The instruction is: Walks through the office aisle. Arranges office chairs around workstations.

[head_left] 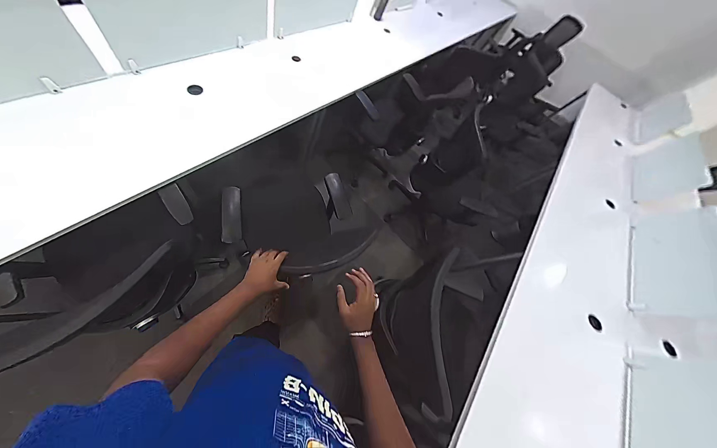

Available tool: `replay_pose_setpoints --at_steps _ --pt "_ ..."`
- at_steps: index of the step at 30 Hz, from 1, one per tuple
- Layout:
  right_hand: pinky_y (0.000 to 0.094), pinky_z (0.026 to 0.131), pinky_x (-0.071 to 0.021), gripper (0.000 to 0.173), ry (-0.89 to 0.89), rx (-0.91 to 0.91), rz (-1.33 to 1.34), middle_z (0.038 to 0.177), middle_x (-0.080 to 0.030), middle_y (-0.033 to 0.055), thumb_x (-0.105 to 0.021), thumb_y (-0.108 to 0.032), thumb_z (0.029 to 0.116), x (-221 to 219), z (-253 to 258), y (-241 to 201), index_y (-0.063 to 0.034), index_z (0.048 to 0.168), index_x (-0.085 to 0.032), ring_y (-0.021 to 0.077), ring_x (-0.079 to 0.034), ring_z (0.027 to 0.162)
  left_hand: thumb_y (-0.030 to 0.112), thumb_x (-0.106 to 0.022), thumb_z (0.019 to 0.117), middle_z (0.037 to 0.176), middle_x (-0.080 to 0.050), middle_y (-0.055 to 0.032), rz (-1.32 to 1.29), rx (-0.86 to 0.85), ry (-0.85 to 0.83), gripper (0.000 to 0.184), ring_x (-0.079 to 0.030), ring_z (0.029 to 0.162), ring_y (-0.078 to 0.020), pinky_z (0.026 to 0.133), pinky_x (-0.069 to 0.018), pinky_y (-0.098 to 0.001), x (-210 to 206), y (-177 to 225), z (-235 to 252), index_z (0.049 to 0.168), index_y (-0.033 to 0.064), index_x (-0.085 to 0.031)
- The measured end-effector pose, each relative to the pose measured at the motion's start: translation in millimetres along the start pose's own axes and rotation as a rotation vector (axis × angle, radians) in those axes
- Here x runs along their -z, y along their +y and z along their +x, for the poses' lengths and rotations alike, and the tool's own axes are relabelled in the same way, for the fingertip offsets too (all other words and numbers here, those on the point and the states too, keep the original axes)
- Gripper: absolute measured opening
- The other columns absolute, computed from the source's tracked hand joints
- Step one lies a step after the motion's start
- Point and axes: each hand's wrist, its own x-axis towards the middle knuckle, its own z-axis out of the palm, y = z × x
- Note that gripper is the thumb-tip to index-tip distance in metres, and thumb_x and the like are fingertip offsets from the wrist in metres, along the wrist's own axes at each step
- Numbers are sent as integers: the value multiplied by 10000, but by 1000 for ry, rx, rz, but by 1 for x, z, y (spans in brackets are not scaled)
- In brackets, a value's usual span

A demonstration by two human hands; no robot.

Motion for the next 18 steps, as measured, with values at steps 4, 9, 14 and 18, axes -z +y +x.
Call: replay_pose_setpoints --at_steps 4,9,14,18 --pt "582 1229 -295 407 -353 89 -102 1377 -666 105 -616 -429 952 -63 83 27 -126 1182 -760 349 -505 1416 452 -708 915 1251 -694 -168 48 -31 -28 533 -674 1142 -362 964 -514 -553 -6 -9 21 1284 73 -650" --pt "522 1024 -502 461 -279 291 -300 1049 -794 6 -420 -422 939 -98 110 49 -174 892 -807 218 -731 1084 434 -745 891 1171 -724 -159 10 -42 8 494 -698 1085 -351 935 -528 -543 3 -17 35 1219 71 -679" --pt "526 888 -536 490 -259 352 -296 773 -755 60 -415 -421 899 -119 165 65 -111 749 -764 244 -741 772 401 -743 895 1234 -705 -126 -60 81 -35 479 -672 1148 -317 977 -508 -525 27 -14 79 1264 106 -659" --pt "514 892 -518 506 -297 400 -311 764 -741 56 -381 -429 900 -138 231 94 -117 743 -748 240 -730 781 287 -722 892 1196 -706 -127 -94 178 24 393 -679 1110 -319 904 -534 -523 41 -3 130 1236 105 -667"
